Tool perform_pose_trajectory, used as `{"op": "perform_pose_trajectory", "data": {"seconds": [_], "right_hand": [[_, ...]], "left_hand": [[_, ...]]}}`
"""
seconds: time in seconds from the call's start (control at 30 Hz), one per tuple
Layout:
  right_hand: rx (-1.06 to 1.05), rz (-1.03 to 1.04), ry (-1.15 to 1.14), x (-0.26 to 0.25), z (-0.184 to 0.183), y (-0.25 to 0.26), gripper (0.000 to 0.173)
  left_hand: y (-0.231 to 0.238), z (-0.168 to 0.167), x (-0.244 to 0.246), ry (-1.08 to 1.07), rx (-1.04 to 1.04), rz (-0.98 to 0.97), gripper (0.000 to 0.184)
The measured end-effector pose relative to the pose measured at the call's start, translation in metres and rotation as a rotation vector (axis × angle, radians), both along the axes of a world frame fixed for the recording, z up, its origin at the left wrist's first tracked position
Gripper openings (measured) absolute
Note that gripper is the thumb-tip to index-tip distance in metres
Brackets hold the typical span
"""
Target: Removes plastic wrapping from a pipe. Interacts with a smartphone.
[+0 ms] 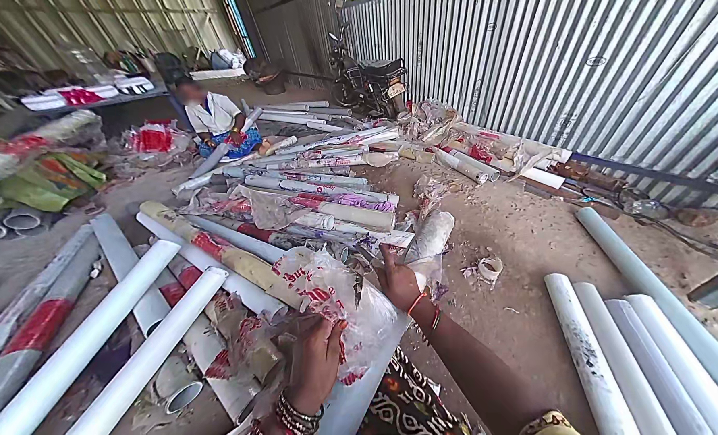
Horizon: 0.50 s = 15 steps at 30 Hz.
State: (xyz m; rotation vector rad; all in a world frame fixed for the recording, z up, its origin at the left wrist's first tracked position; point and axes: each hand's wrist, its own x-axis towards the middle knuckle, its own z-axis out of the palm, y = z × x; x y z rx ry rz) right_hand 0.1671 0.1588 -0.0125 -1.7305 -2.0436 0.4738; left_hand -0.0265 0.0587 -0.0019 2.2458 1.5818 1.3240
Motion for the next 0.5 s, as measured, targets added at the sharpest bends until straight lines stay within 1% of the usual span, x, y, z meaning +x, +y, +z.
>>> {"op": "perform_pose_trajectory", "data": {"seconds": [0.13,0.33,0.4,0.5], "right_hand": [[-0.065,-0.007,-0.003,-0.004,0.006,-0.004,0.062],[-0.089,0.003,0.002,-0.012,0.011,-0.007,0.063],[-0.087,0.008,0.002,-0.014,0.012,-0.008,0.063],[-0.067,0.012,0.03,-0.015,0.006,-0.008,0.062]], "left_hand": [[0.0,0.022,-0.009,-0.074,0.038,0.02,0.033],[-0.01,0.037,-0.024,-0.141,0.107,-0.006,0.035],[-0.011,0.043,-0.03,-0.179,0.057,-0.028,0.033],[0.011,0.028,-0.043,-0.384,-0.175,0.041,0.025]]}}
